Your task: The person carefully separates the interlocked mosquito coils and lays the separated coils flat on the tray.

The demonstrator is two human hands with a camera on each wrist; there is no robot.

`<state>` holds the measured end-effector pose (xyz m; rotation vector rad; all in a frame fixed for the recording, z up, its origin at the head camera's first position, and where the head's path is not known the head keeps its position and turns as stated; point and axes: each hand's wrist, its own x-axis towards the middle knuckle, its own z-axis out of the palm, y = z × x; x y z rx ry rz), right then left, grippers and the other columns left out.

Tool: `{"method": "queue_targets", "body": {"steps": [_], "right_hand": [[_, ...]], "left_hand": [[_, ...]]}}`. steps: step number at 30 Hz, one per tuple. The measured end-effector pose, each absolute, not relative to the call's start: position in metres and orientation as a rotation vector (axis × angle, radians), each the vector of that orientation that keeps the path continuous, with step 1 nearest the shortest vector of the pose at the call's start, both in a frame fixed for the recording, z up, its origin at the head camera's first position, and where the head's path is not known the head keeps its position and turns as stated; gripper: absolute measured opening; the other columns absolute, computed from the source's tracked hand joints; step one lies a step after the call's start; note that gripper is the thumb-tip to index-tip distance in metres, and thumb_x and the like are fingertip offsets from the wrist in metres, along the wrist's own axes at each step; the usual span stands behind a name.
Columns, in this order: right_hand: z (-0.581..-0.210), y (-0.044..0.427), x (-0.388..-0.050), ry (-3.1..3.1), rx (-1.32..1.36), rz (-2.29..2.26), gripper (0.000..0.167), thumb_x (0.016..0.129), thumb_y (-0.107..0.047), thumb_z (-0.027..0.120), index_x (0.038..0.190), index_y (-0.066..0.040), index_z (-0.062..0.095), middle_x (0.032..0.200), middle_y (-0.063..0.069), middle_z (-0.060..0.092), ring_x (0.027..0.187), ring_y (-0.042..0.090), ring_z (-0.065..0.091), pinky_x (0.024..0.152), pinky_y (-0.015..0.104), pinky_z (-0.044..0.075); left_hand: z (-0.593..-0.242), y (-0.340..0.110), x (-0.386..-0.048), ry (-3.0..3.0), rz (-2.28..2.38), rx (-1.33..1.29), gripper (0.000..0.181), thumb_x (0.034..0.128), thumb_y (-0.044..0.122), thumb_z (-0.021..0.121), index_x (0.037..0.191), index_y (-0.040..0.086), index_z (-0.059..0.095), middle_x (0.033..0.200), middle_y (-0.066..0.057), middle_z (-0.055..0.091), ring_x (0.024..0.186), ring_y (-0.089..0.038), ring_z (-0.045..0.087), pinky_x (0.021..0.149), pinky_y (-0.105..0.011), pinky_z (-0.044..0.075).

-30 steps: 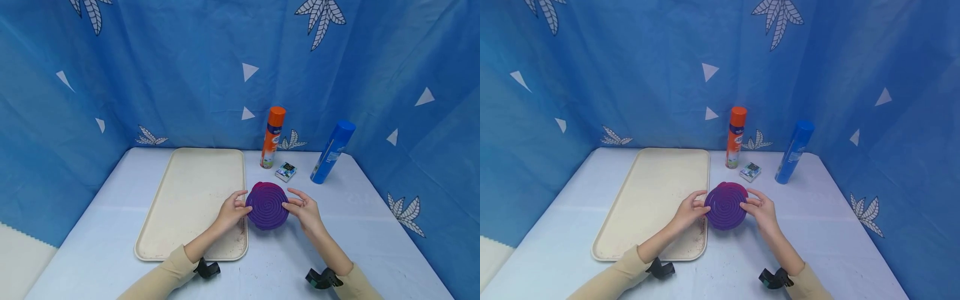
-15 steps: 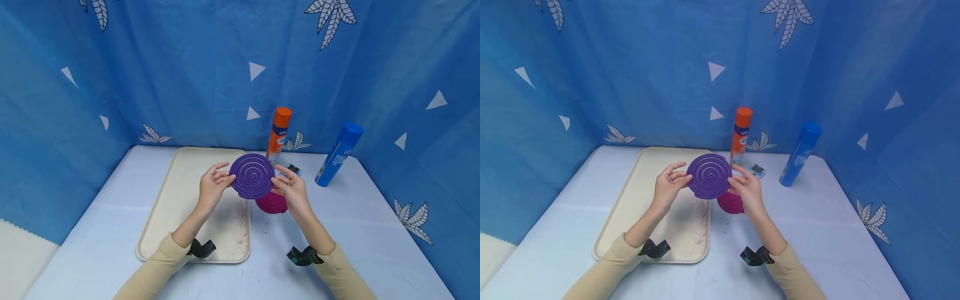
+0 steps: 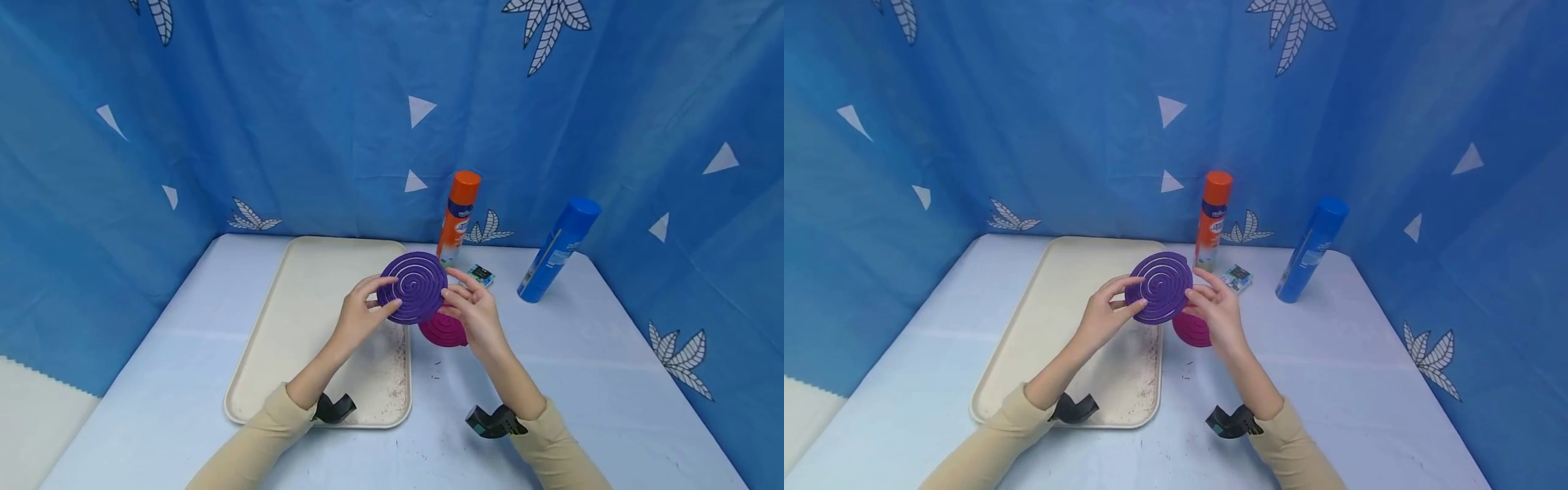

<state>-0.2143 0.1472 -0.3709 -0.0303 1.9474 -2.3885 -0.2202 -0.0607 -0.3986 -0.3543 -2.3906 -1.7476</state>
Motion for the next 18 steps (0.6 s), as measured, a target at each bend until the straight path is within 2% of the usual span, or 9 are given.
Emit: {"method": "queue_targets", "body": {"steps": [4,10,13,18], "right_hand": [[-0.372,0.142,-0.213,1.875,-0.088,-2.383,0.047,0.097,-0.009,0.051,0.142,-0.003,0.037,0.093,-0.01,0.067,0.082,0.004,0.066,0.078,0.017,0.056],[-0.373,0.141,-0.212,1.785,-0.232,-2.352,0.048,0.1,-0.014,0.044,0.144,0.0,0.031,0.111,-0.007,0.06,0.094,0.005,0.063,0.084,0.018,0.055],[-0.372,0.141,-0.21,1.765,-0.298,-2.32,0.05,0.1,-0.015,0.042,0.146,0.0,0.027,0.119,-0.004,0.056,0.099,0.005,0.062,0.087,0.019,0.054],[-0.37,0.142,-0.207,1.769,-0.327,-2.273,0.055,0.099,-0.013,0.043,0.149,-0.002,0.021,0.142,0.013,0.04,0.106,0.004,0.059,0.09,0.019,0.052]], "left_hand": [[-0.401,-0.053,-0.214,-2.486,-1.699,-0.438,0.041,0.0891,0.023,0.067,0.129,0.017,0.059,0.145,-0.019,0.041,0.132,-0.036,0.044,0.096,-0.047,0.052],[-0.402,-0.047,-0.21,-2.471,-1.742,-0.431,0.043,0.0902,0.024,0.065,0.132,0.019,0.057,0.147,-0.018,0.04,0.132,-0.037,0.044,0.099,-0.051,0.049],[-0.402,-0.046,-0.209,-2.415,-1.754,-0.431,0.04,0.0887,0.022,0.068,0.127,0.016,0.059,0.148,-0.018,0.038,0.136,-0.038,0.04,0.101,-0.051,0.047],[-0.401,-0.046,-0.206,-2.35,-1.721,-0.461,0.028,0.0867,0.021,0.07,0.113,0.012,0.067,0.151,-0.02,0.034,0.14,-0.039,0.034,0.107,-0.053,0.04]]}}
